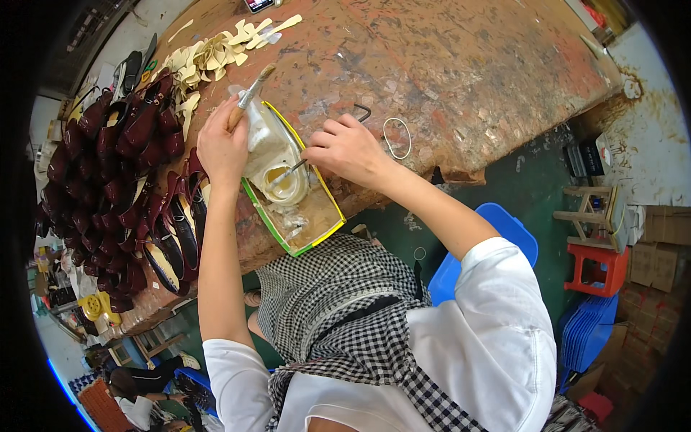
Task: Applying glue to shoe components during manufacturing.
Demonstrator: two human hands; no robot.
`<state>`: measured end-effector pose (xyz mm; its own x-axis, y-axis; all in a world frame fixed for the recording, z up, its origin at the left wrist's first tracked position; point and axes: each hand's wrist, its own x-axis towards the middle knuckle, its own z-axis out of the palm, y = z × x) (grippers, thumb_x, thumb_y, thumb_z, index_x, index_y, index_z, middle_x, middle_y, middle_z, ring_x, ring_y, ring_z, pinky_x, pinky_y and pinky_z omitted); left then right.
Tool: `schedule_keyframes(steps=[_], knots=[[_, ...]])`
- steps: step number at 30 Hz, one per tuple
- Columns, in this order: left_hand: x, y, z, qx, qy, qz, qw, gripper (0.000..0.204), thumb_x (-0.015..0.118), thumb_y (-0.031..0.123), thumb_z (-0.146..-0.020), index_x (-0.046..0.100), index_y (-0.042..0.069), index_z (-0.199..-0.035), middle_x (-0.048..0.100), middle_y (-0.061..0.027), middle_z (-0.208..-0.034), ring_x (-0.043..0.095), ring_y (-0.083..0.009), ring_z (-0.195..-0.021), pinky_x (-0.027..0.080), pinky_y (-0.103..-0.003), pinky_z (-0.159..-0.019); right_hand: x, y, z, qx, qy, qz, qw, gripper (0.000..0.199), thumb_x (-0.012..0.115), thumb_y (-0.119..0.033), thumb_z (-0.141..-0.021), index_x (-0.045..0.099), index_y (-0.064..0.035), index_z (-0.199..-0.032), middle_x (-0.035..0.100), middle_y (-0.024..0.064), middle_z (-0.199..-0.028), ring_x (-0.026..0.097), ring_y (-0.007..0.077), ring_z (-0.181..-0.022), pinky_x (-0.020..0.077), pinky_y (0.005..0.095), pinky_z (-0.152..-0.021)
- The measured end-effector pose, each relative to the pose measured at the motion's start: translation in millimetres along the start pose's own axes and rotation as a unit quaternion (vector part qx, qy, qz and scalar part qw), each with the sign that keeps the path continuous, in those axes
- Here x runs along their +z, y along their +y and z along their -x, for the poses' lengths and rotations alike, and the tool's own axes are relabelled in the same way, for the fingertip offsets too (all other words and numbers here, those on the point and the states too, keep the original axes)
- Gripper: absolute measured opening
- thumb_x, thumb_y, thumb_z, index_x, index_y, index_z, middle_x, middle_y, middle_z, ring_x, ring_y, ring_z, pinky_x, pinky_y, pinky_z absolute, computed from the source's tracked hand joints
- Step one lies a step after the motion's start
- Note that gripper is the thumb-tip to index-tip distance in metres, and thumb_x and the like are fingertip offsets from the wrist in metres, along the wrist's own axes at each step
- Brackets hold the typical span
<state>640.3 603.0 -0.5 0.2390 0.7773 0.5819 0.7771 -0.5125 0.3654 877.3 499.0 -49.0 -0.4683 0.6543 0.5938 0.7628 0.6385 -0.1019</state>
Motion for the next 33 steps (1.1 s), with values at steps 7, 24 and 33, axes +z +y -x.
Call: schedule_keyframes(steps=[7, 24, 33], knots=[[0.6, 0.6, -0.2, 0.002, 0.001, 0.002, 1.0, 0.026, 0.069, 0.017, -0.09, 0.078, 0.013, -0.114, 0.076, -0.0046, -0.125, 0.068, -0.0263, -0.123, 0.049, -0.044, -0.104, 10.9, 4.7, -1.8, 0.018, -0.021, -0.055, 0.998, 0.016, 0.076, -0.026, -0.085, 0.069, -0.021, -0.098, 0.058, -0.0044, -0.087, 0.058, 0.0165, -0.088, 0.0417, 0.0347, -0.079], [-3.6, 4.1, 1.0, -0.001, 0.001, -0.001, 1.0, 0.027, 0.07, 0.015, -0.089, 0.078, 0.011, -0.114, 0.076, -0.0067, -0.124, 0.068, -0.0282, -0.122, 0.05, -0.043, -0.103, 12.7, 12.3, -1.6, -0.017, -0.055, -0.046, 0.997, 0.017, 0.074, -0.032, -0.092, 0.065, -0.0176, -0.094, 0.057, -0.0027, -0.08, 0.059, 0.018, -0.083, 0.0415, 0.0356, -0.076], [-3.8, 4.9, 1.0, 0.003, 0.005, 0.002, 1.0, 0.024, 0.07, 0.015, -0.088, 0.079, 0.014, -0.111, 0.076, -0.0047, -0.124, 0.067, -0.0268, -0.123, 0.048, -0.044, -0.105, 15.2, 13.4, -2.7, -0.01, -0.059, -0.053, 0.997, 0.015, 0.074, -0.027, -0.089, 0.067, -0.019, -0.1, 0.059, -0.0025, -0.085, 0.059, 0.0187, -0.088, 0.0436, 0.0356, -0.079]])
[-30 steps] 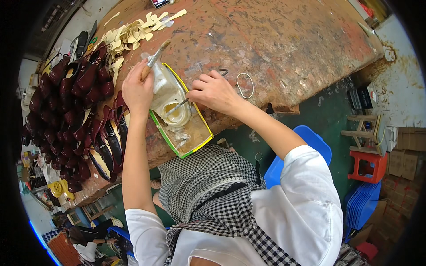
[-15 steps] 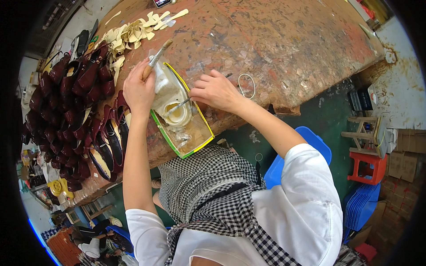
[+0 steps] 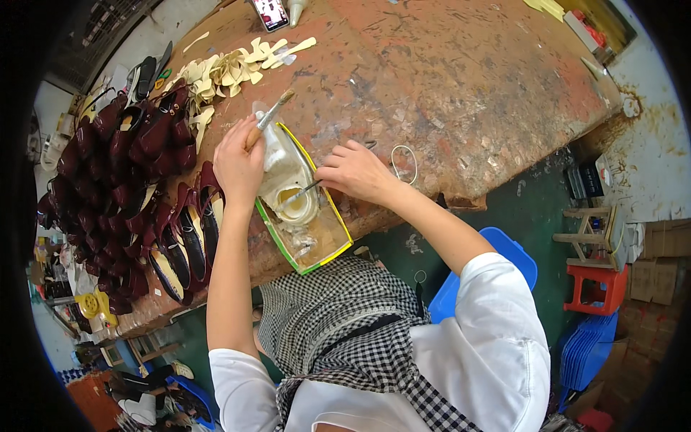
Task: Applying glue to shoe components during manufacturing.
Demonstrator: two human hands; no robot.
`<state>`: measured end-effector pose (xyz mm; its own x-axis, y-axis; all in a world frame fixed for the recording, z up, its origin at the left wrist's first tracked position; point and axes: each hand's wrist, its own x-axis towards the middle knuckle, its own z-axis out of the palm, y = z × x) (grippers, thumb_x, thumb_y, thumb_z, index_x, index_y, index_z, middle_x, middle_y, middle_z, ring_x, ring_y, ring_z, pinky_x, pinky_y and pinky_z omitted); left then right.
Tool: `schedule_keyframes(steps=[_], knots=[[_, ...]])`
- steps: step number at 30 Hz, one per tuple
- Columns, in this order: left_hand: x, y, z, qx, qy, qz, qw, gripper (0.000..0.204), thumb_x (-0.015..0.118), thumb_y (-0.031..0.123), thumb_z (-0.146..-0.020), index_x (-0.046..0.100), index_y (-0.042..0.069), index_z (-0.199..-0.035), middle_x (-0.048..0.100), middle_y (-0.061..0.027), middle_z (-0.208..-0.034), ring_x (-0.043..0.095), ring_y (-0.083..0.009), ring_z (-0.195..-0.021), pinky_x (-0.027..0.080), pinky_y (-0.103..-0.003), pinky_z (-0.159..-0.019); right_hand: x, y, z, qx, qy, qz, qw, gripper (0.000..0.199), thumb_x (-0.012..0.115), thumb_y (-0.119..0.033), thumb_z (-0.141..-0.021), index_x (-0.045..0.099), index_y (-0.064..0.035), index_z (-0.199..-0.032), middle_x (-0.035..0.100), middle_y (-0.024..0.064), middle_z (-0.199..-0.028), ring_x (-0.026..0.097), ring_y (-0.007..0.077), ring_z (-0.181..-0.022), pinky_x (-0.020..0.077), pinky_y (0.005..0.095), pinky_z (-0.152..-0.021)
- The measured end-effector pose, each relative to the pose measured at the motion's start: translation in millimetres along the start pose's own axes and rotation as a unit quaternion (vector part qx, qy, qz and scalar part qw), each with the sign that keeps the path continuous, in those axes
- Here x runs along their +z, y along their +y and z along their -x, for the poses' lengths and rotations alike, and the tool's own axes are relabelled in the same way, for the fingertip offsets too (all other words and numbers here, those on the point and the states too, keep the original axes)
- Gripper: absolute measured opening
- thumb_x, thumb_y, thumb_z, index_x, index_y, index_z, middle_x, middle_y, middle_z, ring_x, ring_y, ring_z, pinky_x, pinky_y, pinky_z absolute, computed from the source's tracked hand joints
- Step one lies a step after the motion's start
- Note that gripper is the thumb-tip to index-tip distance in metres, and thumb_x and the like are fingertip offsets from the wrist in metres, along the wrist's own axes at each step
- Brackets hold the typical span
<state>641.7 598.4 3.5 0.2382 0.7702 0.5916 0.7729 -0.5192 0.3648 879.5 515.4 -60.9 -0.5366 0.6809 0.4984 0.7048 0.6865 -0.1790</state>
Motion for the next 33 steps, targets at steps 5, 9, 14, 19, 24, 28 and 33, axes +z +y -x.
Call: schedule_keyframes(steps=[5, 9, 14, 19, 24, 28, 33], knots=[[-0.6, 2.1, 0.2, -0.001, 0.001, 0.003, 1.0, 0.024, 0.07, 0.015, -0.089, 0.079, 0.014, -0.111, 0.076, -0.0048, -0.123, 0.067, -0.0268, -0.123, 0.048, -0.044, -0.104, 1.1, -1.0, 0.1, -0.003, 0.017, 0.03, 0.999, 0.01, 0.072, -0.024, -0.087, 0.067, -0.0192, -0.095, 0.058, -0.0026, -0.083, 0.059, 0.0176, -0.087, 0.0444, 0.0353, -0.08], [0.8, 0.2, 0.1, 0.005, 0.002, -0.002, 1.0, 0.024, 0.07, 0.016, -0.089, 0.079, 0.014, -0.112, 0.076, -0.0049, -0.123, 0.067, -0.0272, -0.123, 0.048, -0.044, -0.104, -4.3, -1.3, -1.6, 0.002, -0.007, 0.039, 0.999, 0.01, 0.071, -0.023, -0.087, 0.068, -0.0193, -0.096, 0.058, -0.0026, -0.083, 0.06, 0.0176, -0.086, 0.0445, 0.0351, -0.08], [1.9, -2.7, 0.4, 0.0, 0.001, 0.001, 1.0, 0.025, 0.07, 0.018, -0.09, 0.079, 0.014, -0.113, 0.076, -0.005, -0.123, 0.068, -0.0275, -0.123, 0.048, -0.044, -0.104, -8.4, -5.5, -8.3, 0.008, 0.008, 0.013, 1.0, 0.011, 0.072, -0.023, -0.087, 0.067, -0.019, -0.096, 0.059, -0.0027, -0.082, 0.061, 0.0175, -0.086, 0.0446, 0.0353, -0.08], [1.4, -1.3, 0.3, 0.001, 0.003, 0.001, 1.0, 0.025, 0.07, 0.017, -0.089, 0.078, 0.014, -0.113, 0.076, -0.0048, -0.123, 0.068, -0.0273, -0.122, 0.049, -0.044, -0.104, -6.5, -2.6, -7.1, -0.003, -0.007, 0.041, 0.999, 0.013, 0.072, -0.025, -0.087, 0.065, -0.0192, -0.096, 0.059, -0.0027, -0.083, 0.061, 0.0177, -0.088, 0.045, 0.0354, -0.081], [0.2, 1.2, -0.5, -0.005, 0.001, 0.004, 1.0, 0.025, 0.071, 0.017, -0.089, 0.079, 0.014, -0.112, 0.077, -0.0045, -0.123, 0.068, -0.027, -0.122, 0.049, -0.044, -0.104, -3.9, -2.6, -8.1, -0.01, 0.008, 0.061, 0.998, 0.009, 0.068, -0.024, -0.087, 0.064, -0.0197, -0.093, 0.059, -0.0034, -0.086, 0.06, 0.0174, -0.089, 0.0444, 0.0354, -0.081], [-0.2, 1.5, -0.4, -0.004, 0.002, 0.004, 1.0, 0.024, 0.071, 0.016, -0.088, 0.079, 0.014, -0.111, 0.077, -0.0044, -0.122, 0.068, -0.0271, -0.122, 0.049, -0.044, -0.104, -11.1, -4.3, -12.0, -0.01, -0.011, 0.061, 0.998, 0.008, 0.069, -0.024, -0.088, 0.064, -0.0195, -0.093, 0.059, -0.0034, -0.086, 0.059, 0.0176, -0.088, 0.0437, 0.0358, -0.081], [0.1, 0.8, -0.3, -0.006, 0.001, 0.002, 1.0, 0.024, 0.071, 0.016, -0.088, 0.079, 0.014, -0.111, 0.077, -0.0043, -0.122, 0.068, -0.027, -0.122, 0.049, -0.044, -0.104, -18.1, -7.4, -19.9, -0.002, -0.016, 0.041, 0.999, 0.012, 0.072, -0.027, -0.088, 0.065, -0.0193, -0.094, 0.06, -0.0037, -0.084, 0.06, 0.0176, -0.088, 0.044, 0.0357, -0.081]])
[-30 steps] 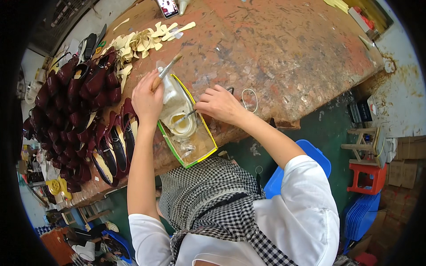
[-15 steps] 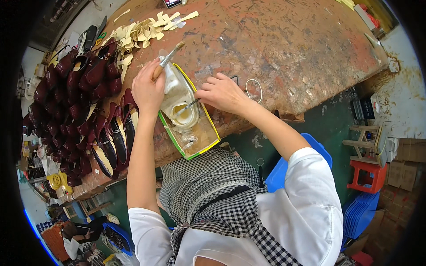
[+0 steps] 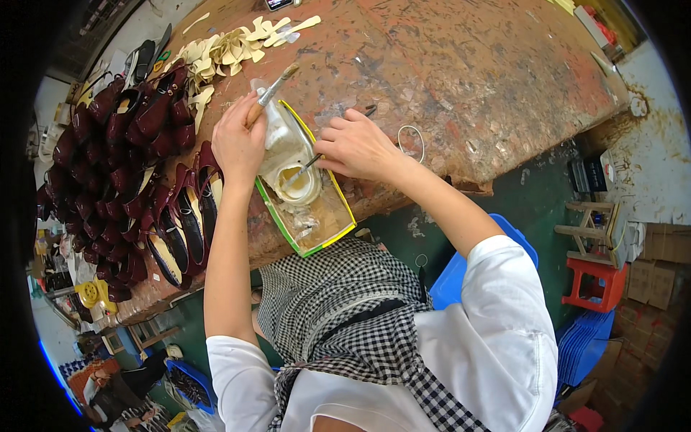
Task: Applying glue to shoe components during manufacturing.
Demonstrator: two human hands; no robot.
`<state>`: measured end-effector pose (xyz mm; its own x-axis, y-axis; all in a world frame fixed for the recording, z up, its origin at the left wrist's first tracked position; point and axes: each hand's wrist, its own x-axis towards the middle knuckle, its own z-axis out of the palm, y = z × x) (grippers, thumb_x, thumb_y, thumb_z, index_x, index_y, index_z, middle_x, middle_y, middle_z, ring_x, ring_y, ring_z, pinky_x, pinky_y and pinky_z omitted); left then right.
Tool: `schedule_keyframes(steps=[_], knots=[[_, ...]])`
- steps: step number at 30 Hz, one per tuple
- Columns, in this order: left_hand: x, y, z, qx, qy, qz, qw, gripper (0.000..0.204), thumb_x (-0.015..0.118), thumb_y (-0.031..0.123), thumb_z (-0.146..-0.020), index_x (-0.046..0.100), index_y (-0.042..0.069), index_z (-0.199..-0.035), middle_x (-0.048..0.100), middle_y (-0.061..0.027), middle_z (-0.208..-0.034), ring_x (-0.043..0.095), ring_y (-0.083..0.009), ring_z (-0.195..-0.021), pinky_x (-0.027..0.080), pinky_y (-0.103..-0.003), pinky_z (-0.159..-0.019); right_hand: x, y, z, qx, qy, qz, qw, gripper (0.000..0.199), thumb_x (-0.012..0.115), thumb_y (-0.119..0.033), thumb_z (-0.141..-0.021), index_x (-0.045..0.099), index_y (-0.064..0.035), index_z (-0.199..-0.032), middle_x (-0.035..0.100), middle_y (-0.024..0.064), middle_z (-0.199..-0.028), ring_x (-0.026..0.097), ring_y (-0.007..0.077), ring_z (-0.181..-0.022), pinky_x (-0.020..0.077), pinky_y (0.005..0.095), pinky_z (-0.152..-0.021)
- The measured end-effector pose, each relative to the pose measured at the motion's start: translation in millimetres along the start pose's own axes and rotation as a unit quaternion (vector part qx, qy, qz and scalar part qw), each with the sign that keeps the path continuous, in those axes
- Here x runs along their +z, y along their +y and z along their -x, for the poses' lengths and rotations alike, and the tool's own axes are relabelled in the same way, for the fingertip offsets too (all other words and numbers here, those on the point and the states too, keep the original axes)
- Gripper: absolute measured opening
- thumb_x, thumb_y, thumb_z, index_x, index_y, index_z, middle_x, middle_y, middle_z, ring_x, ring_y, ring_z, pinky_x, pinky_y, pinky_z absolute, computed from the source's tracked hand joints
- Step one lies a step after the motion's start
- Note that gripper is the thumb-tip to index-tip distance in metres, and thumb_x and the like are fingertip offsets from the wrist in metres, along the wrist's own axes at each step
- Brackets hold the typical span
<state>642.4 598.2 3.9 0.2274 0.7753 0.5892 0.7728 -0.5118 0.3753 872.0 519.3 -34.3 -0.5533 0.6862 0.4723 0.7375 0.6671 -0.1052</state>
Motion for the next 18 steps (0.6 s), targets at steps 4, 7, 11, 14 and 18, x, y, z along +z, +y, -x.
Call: schedule_keyframes(steps=[4, 7, 11, 14, 18], knots=[[0.5, 0.2, 0.0, 0.002, 0.002, -0.002, 1.0, 0.025, 0.071, 0.016, -0.088, 0.079, 0.014, -0.111, 0.077, -0.0044, -0.122, 0.068, -0.027, -0.122, 0.049, -0.044, -0.104, 4.1, -0.7, 1.8, 0.008, 0.011, 0.019, 1.0, 0.013, 0.073, -0.027, -0.086, 0.064, -0.0193, -0.093, 0.06, -0.0036, -0.084, 0.061, 0.0175, -0.088, 0.0456, 0.0346, -0.08], [0.7, 0.4, -0.3, 0.005, 0.002, -0.003, 1.0, 0.025, 0.071, 0.017, -0.088, 0.079, 0.014, -0.112, 0.077, -0.0045, -0.122, 0.068, -0.027, -0.122, 0.049, -0.044, -0.104, 9.0, 0.9, 8.0, 0.012, 0.005, 0.016, 1.0, 0.012, 0.072, -0.024, -0.085, 0.064, -0.0193, -0.093, 0.061, -0.0034, -0.085, 0.062, 0.0174, -0.089, 0.0468, 0.0336, -0.079], [0.1, 0.0, 0.3, 0.001, 0.0, -0.006, 1.0, 0.025, 0.07, 0.017, -0.089, 0.079, 0.014, -0.112, 0.077, -0.0047, -0.123, 0.068, -0.0272, -0.122, 0.049, -0.044, -0.104, 4.1, 1.5, 6.7, -0.011, 0.021, 0.019, 1.0, 0.01, 0.071, -0.023, -0.084, 0.065, -0.019, -0.091, 0.061, -0.0034, -0.086, 0.062, 0.0173, -0.089, 0.0469, 0.0336, -0.078], [-0.3, 0.5, 0.1, 0.002, -0.003, -0.006, 1.0, 0.026, 0.07, 0.017, -0.089, 0.079, 0.014, -0.113, 0.076, -0.0046, -0.123, 0.068, -0.0271, -0.122, 0.049, -0.044, -0.104, 1.6, 0.7, 3.6, -0.021, 0.016, 0.026, 0.999, 0.007, 0.07, -0.023, -0.084, 0.065, -0.0183, -0.087, 0.061, -0.0035, -0.085, 0.062, 0.0173, -0.089, 0.0469, 0.0339, -0.079], [-2.1, -0.2, -0.9, 0.024, -0.005, -0.019, 1.0, 0.028, 0.069, 0.017, -0.091, 0.077, 0.011, -0.118, 0.076, -0.0084, -0.124, 0.07, -0.0298, -0.118, 0.054, -0.042, -0.1, 2.8, 1.7, 2.7, -0.023, 0.0, 0.015, 1.0, 0.009, 0.071, -0.025, -0.086, 0.067, -0.0171, -0.085, 0.063, -0.0028, -0.086, 0.062, 0.0177, -0.088, 0.047, 0.0344, -0.078]])
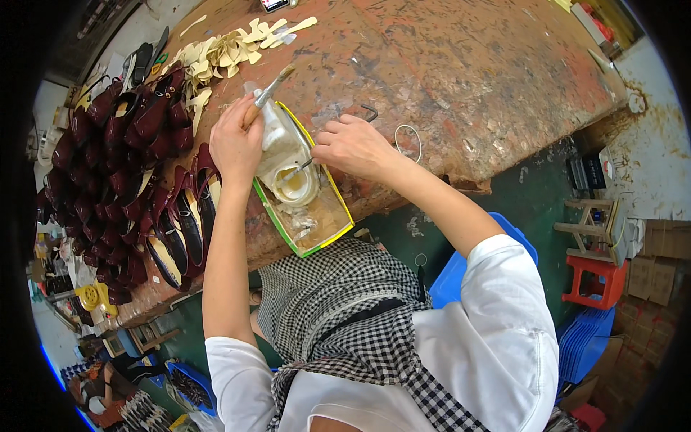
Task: Applying glue to shoe components during manufacturing.
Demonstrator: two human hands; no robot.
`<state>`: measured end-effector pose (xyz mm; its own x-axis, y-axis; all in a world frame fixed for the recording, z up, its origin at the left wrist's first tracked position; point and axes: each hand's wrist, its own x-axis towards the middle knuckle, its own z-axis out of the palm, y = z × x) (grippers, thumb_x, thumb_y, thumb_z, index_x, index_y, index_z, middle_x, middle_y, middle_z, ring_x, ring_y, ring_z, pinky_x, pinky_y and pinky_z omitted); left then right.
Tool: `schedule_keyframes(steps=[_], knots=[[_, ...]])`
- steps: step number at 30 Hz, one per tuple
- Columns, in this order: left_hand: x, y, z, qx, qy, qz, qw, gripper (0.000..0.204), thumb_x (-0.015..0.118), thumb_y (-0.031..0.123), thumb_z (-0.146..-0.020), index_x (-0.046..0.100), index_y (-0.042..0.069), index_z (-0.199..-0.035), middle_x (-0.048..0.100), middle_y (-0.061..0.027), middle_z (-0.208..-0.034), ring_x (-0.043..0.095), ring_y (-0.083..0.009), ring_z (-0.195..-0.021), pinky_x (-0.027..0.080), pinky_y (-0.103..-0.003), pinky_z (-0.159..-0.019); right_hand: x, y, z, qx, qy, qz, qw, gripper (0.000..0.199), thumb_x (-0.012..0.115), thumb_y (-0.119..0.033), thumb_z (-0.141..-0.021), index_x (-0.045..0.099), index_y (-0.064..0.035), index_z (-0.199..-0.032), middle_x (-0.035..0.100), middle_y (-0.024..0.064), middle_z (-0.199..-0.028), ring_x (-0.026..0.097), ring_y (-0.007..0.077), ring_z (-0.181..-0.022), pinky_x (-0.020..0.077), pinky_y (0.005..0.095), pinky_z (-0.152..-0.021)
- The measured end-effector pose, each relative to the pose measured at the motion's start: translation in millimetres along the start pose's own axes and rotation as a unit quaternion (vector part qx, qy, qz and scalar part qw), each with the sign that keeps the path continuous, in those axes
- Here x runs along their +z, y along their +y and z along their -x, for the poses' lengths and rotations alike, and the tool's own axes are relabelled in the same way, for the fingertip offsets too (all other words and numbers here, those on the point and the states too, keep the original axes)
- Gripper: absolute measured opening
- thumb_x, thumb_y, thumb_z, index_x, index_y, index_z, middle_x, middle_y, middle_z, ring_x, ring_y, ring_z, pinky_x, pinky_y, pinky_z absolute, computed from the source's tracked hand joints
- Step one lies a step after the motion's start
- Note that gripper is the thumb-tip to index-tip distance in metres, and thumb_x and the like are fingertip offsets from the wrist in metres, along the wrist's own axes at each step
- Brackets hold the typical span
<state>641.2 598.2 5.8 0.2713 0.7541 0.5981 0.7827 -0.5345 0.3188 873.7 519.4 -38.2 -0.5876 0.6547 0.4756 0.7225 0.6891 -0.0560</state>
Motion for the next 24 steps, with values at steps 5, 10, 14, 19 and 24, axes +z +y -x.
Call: schedule_keyframes(steps=[5, 10, 14, 19, 24], knots=[[-0.5, 0.4, 0.2, 0.0, 0.001, -0.009, 1.0, 0.028, 0.07, 0.018, -0.092, 0.077, 0.011, -0.119, 0.075, -0.0086, -0.125, 0.07, -0.0302, -0.119, 0.053, -0.042, -0.1, 1.3, -2.9, 0.6, 0.032, -0.024, -0.027, 0.999, 0.013, 0.071, -0.027, -0.089, 0.068, -0.016, -0.094, 0.066, -0.0017, -0.087, 0.064, 0.0196, -0.088, 0.0479, 0.035, -0.077], [-0.6, 0.9, 0.1, 0.002, 0.002, -0.009, 1.0, 0.029, 0.07, 0.017, -0.091, 0.077, 0.011, -0.119, 0.075, -0.0088, -0.124, 0.07, -0.0303, -0.119, 0.054, -0.042, -0.1, 0.0, -6.4, 2.7, 0.051, -0.013, -0.042, 0.998, 0.019, 0.07, -0.026, -0.088, 0.066, -0.0167, -0.104, 0.065, -0.0009, -0.094, 0.066, 0.0201, -0.091, 0.0488, 0.0352, -0.077], [-0.6, 0.8, 0.1, 0.002, 0.003, -0.01, 1.0, 0.028, 0.07, 0.017, -0.091, 0.077, 0.011, -0.118, 0.076, -0.0089, -0.123, 0.07, -0.03, -0.118, 0.054, -0.042, -0.1, 1.9, -4.2, 4.6, 0.031, -0.017, -0.003, 0.999, 0.013, 0.069, -0.023, -0.087, 0.066, -0.0174, -0.099, 0.063, -0.0012, -0.094, 0.064, 0.0196, -0.093, 0.0482, 0.0362, -0.079], [2.1, 0.6, 0.9, -0.026, 0.0, 0.017, 0.999, 0.025, 0.07, 0.016, -0.089, 0.079, 0.015, -0.112, 0.077, -0.0033, -0.123, 0.068, -0.0262, -0.123, 0.048, -0.044, -0.106, -3.2, -9.7, -0.2, 0.033, 0.003, 0.014, 0.999, 0.007, 0.068, -0.023, -0.087, 0.068, -0.0165, -0.089, 0.063, -0.0019, -0.092, 0.061, 0.0189, -0.092, 0.0469, 0.0358, -0.081], [1.1, 0.2, -0.4, 0.0, 0.009, -0.005, 1.0, 0.027, 0.07, 0.016, -0.091, 0.078, 0.01, -0.116, 0.076, -0.0084, -0.122, 0.07, -0.0289, -0.118, 0.054, -0.041, -0.1, 0.8, -12.6, 2.0, 0.054, -0.032, 0.021, 0.998, 0.012, 0.071, -0.028, -0.091, 0.068, -0.0177, -0.094, 0.063, -0.0027, -0.088, 0.063, 0.019, -0.09, 0.0503, 0.0359, -0.078]])
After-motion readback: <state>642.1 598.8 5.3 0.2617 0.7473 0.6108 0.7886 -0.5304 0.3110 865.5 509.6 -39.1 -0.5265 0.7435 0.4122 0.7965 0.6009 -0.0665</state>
